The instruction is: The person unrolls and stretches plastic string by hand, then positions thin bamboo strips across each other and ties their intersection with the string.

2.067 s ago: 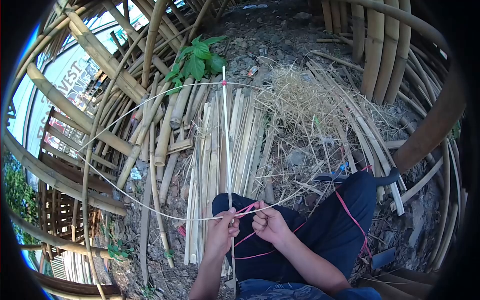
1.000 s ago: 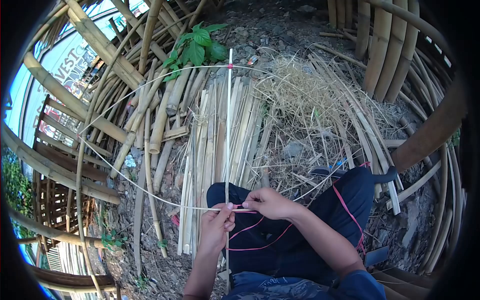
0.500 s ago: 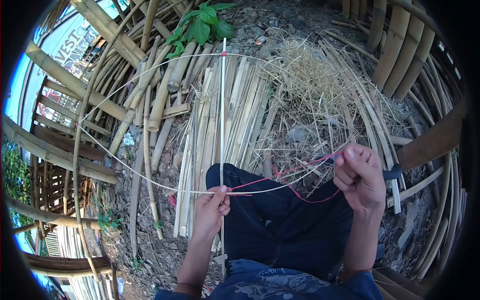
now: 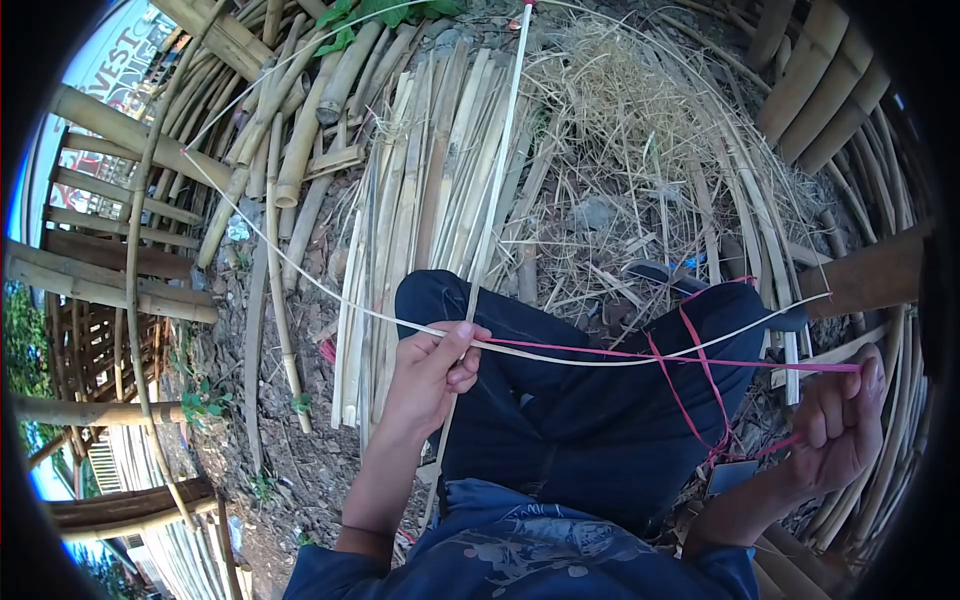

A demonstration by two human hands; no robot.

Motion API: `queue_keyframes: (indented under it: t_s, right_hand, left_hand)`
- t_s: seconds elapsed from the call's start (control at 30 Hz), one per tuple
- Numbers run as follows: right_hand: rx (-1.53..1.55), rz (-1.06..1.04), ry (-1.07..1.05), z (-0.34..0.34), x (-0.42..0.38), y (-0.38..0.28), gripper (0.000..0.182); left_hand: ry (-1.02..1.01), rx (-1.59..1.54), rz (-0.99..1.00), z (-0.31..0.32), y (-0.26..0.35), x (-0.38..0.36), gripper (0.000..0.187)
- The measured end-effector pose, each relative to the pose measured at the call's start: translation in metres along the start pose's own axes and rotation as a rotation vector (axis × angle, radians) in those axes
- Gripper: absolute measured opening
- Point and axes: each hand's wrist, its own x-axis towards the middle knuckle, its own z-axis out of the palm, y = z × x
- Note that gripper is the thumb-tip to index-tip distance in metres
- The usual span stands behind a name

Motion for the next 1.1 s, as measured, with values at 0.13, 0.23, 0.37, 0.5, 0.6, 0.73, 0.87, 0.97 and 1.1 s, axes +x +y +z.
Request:
queue_keyframes:
  t_s: [0.13, 0.23, 0.37, 0.5, 0.6, 0.73, 0.87, 0.97, 1.1]
  right_hand:
    - [-0.606, -0.208, -0.188, -0.031, 0.002, 0.004, 0.020]
    - [-0.332, -0.341, -0.219, -0.031, 0.001, 0.004, 0.022]
    - [0.075, -0.166, -0.436, -0.027, 0.007, -0.003, 0.021]
    - [0.140, -0.156, -0.423, -0.012, 0.008, -0.004, 0.018]
    - [0.147, -0.174, -0.401, -0.007, 0.005, -0.007, 0.017]
    - [0.171, -0.186, -0.374, -0.013, -0.001, -0.009, 0.017]
    - [0.183, -0.187, -0.375, -0.013, -0.001, -0.010, 0.017]
    - [0.184, -0.193, -0.360, -0.013, -0.002, -0.011, 0.019]
    - [0.225, -0.202, -0.391, -0.014, 0.000, -0.010, 0.020]
  left_hand:
    - [-0.018, -0.043, -0.021, -0.006, 0.000, 0.004, 0.032]
    - [-0.011, -0.104, -0.011, -0.013, -0.004, 0.003, 0.036]
    - [-0.119, -0.095, -0.002, -0.014, -0.005, -0.002, 0.032]
    - [-0.169, -0.008, 0.023, -0.013, -0.005, -0.004, 0.024]
    - [-0.112, 0.020, 0.019, -0.008, -0.004, -0.005, 0.022]
    - [-0.100, 0.052, 0.026, -0.006, -0.003, -0.005, 0.021]
    - [-0.086, 0.071, 0.040, -0.005, -0.003, -0.003, 0.022]
    - [-0.101, 0.077, 0.047, -0.005, -0.002, -0.004, 0.021]
    - [-0.115, 0.061, 0.058, -0.006, -0.004, -0.002, 0.018]
